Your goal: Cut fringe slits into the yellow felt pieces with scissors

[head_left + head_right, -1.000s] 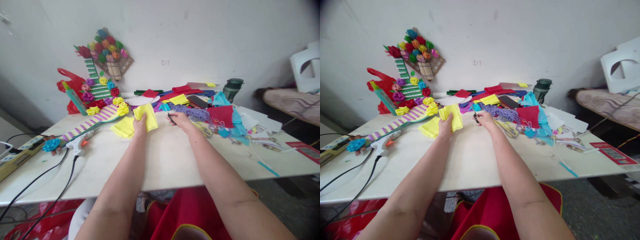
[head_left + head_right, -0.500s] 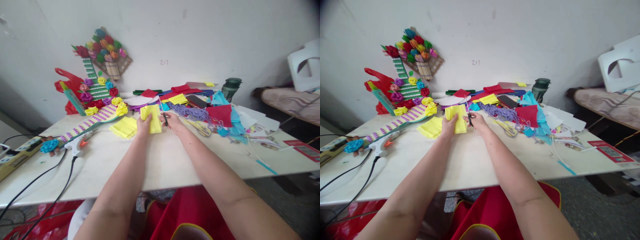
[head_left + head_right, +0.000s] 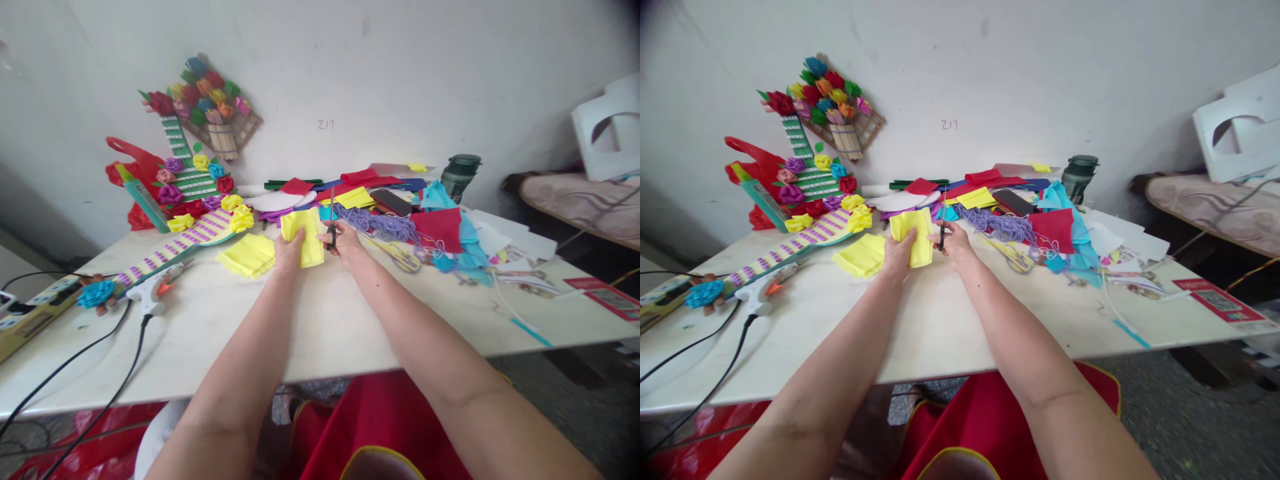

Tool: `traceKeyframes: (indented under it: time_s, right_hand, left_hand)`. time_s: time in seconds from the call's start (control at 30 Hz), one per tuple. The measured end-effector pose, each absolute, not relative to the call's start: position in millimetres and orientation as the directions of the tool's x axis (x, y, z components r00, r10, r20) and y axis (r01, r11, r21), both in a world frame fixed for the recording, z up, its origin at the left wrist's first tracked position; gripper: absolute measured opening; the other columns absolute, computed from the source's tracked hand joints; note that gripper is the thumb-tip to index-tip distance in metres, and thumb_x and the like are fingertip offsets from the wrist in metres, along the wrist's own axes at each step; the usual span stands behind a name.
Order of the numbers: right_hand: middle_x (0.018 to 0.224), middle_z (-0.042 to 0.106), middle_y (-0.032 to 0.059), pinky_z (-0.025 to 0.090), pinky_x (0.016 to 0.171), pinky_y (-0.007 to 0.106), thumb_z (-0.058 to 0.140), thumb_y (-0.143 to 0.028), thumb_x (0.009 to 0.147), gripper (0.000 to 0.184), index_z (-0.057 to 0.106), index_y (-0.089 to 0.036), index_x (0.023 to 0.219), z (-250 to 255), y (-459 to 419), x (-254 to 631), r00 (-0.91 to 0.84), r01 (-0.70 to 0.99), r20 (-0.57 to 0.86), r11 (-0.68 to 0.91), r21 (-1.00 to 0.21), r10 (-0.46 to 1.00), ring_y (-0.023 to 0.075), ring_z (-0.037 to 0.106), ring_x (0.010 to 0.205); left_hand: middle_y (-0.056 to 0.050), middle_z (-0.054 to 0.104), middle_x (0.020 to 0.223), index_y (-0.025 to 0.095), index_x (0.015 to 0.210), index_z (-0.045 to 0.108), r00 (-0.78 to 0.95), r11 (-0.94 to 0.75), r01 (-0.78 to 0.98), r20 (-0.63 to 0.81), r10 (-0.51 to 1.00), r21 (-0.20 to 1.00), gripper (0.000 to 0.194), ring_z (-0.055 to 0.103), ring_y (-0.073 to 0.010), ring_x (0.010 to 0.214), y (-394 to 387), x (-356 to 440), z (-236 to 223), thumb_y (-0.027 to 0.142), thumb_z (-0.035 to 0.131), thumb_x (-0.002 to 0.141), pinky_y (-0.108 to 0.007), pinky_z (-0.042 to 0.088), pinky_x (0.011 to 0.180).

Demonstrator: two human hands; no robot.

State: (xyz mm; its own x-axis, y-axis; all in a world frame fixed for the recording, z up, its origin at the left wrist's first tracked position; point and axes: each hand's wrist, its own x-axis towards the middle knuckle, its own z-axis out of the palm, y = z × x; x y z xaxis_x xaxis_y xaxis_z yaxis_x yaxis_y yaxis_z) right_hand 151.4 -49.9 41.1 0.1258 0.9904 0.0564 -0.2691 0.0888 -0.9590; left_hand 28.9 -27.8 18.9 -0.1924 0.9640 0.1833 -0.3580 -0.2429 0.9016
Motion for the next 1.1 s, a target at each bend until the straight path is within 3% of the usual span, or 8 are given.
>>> traceKeyframes:
  time_s: [0.5,1.1]
  right_hand:
    - [0.045,0.051,-0.0077,0.019,0.029,0.015,0.066,-0.008,0.062,0.035,0.053,-0.015,0.093,42.4,-56.0,152.9,-0.029,-0.184,-0.002,-0.007,-0.983,1.0,0.0066,0.049,0.036]
    - [0.042,0.052,-0.0076,0.019,0.028,0.015,0.058,0.003,0.062,0.042,0.054,-0.013,0.1,40.7,-56.2,152.1,-0.041,-0.12,-0.01,-0.015,-0.993,0.999,0.0089,0.053,0.036]
  left_hand:
    - [-0.007,0.064,0.078,0.011,0.085,0.061,-0.288,-0.291,-0.346,0.194,0.938,0.892,0.038,0.061,-0.0175,0.07,-23.6,22.2,18.7,0.034,0.071,0.056,-0.03,0.049,0.066]
    - [-0.007,0.064,0.077,0.012,0.085,0.061,-0.332,-0.303,-0.314,0.195,0.923,0.9,0.039,0.06,-0.0164,0.068,-20.5,20.5,18.0,0.037,0.07,0.057,-0.029,0.049,0.064]
